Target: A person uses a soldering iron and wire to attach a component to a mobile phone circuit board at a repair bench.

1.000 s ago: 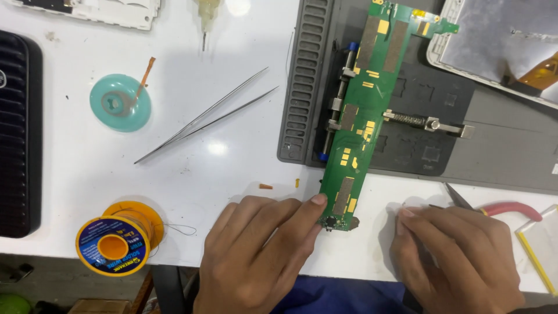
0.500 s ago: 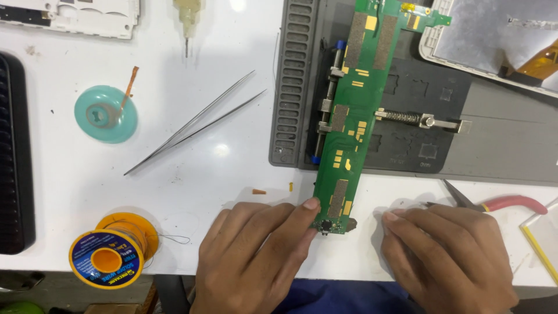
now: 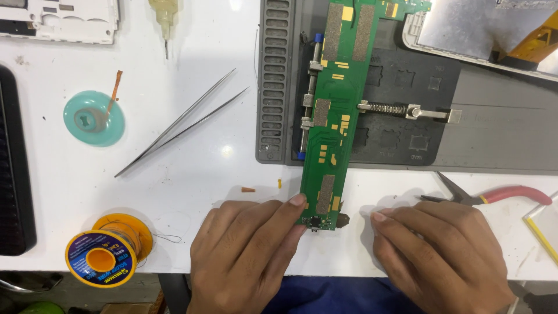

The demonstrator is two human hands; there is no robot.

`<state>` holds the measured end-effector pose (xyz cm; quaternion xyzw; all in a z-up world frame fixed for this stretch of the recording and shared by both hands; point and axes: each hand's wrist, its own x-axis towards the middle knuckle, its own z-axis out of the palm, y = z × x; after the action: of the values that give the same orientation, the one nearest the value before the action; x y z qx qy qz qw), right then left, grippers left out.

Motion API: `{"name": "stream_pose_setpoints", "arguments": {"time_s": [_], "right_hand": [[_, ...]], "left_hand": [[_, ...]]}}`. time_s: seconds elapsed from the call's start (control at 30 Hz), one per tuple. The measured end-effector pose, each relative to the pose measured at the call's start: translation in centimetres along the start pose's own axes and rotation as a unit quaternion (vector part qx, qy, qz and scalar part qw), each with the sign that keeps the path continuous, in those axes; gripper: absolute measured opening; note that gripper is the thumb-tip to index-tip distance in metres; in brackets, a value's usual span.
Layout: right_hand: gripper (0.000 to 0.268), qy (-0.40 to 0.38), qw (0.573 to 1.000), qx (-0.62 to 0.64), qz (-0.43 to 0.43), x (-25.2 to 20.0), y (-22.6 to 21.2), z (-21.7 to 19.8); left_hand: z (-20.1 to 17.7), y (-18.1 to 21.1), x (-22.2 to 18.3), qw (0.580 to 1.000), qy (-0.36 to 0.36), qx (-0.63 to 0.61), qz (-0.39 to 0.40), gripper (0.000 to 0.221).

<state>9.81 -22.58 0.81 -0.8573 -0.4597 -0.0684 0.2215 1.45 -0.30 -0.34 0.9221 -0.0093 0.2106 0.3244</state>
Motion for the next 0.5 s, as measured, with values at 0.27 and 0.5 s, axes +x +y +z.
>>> {"name": "stream_pose_setpoints", "arguments": {"time_s": [0.27, 0.5], "right_hand": [[0.009, -0.01, 1.0, 0.014, 0.003, -0.02, 0.1, -0.01], [0.009, -0.035, 0.999, -0.009, -0.003, 0.14, 0.14, -0.27]], "left_hand": [[0.14, -0.04, -0.27, 1.0, -0.007, -0.002, -0.011, 0.017], [0.24, -0.15, -0.44, 1.0, -0.005, 0.002, -0.013, 0.018]]}}
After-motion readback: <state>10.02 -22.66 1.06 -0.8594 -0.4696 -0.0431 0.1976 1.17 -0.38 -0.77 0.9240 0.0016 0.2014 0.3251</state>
